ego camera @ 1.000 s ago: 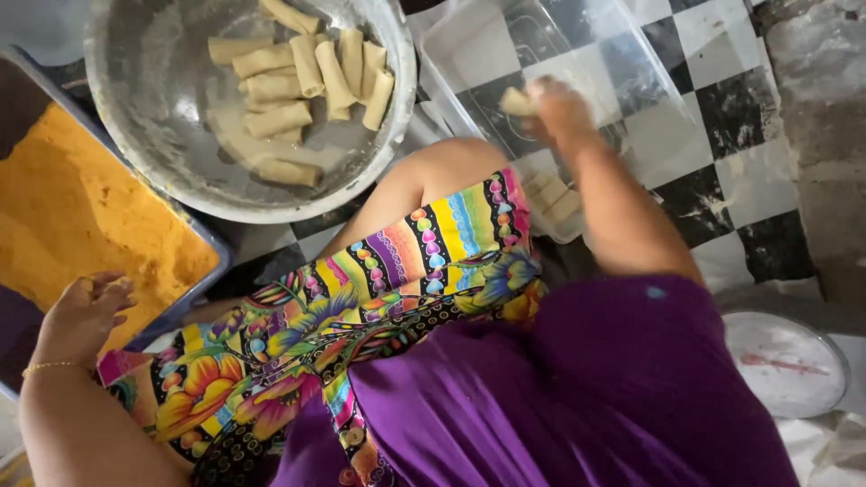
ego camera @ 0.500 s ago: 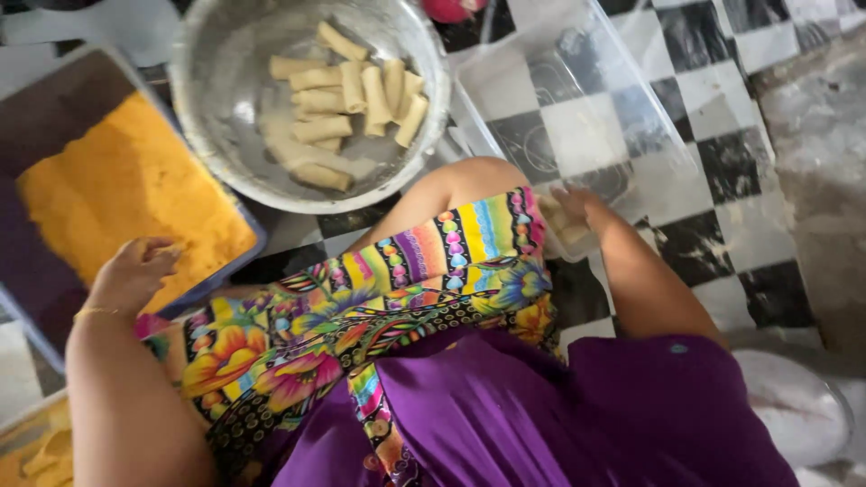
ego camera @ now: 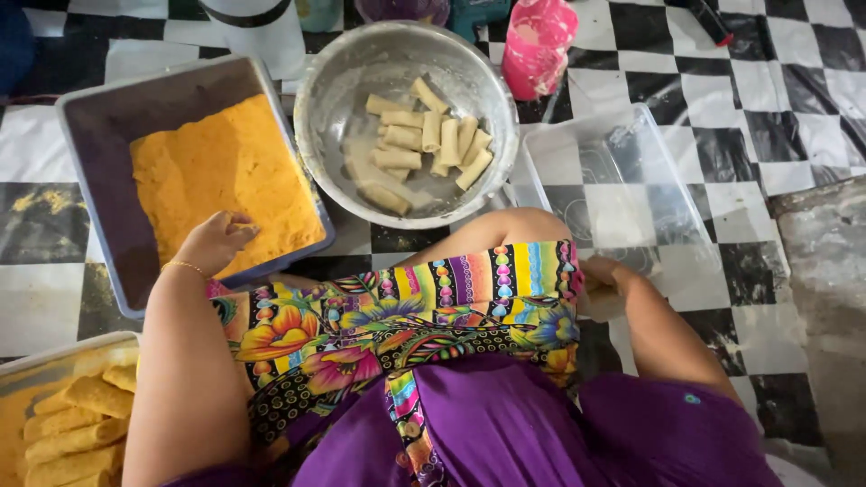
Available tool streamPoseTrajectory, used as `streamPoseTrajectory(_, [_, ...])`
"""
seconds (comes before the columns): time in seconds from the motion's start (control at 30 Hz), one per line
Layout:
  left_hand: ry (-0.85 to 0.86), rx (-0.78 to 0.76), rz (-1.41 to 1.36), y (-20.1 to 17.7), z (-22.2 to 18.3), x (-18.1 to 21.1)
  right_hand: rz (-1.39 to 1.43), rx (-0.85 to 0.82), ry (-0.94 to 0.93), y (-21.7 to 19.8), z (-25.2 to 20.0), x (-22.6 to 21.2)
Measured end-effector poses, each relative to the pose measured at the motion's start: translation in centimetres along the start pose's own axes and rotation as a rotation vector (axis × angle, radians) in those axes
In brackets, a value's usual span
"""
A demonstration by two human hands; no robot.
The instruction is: Coating rolled food items in yellow powder and transferring them to a bowl
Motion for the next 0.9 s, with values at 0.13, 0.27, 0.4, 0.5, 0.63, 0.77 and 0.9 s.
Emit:
streamPoseTrajectory(0.13, [-0.031, -0.013, 0.015, 0.2, 0.6, -1.1, -0.123, -0.103, 0.294, -1.9, -21.2, -14.4])
streamPoseTrajectory(0.27, [-0.003, -0.021, -0.046, 0.0, -0.9, 0.5, 0.689, -0.132, 0.218, -1.0, -6.3, -3.1])
streamPoseTrajectory(0.4, [-0.013, -0.043, -0.004, -0.6, -0.7, 1.6, 0.488, 0.033, 0.104, -0.6, -7.4, -5.4])
streamPoseTrajectory(0.5, [-0.033, -0.062, -0.002, -0.7, -0.6, 2.0, -0.541, 0.156, -0.174, -2.5, 0.4, 1.1])
streamPoseTrajectory(0.63, [-0.047, -0.078, 0.018, -0.7, 0.0, 2.2, -1.524, 0.119, -0.423, -0.8, -16.4, -13.6])
streamPoseTrajectory(0.77, [-0.078, -0.079, 0.056, -0.9, 0.5, 2.7, -1.256, 0.314, -0.896, -7.4, -7.6, -6.3])
streamPoseTrajectory(0.9, [-0.102, -0.126, 0.051, -1.5, 1.3, 4.6, -0.284, 0.723, 0.008, -15.0, -23.3, -21.4])
Point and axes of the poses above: each hand's wrist, its own z-axis towards the middle knuckle, its own y-axis out of the palm, x = y × z, the point moved 3 cm from there along z, towards the middle knuckle, and after that the axes turned 9 degrees about -x, right-handed, at the moved point
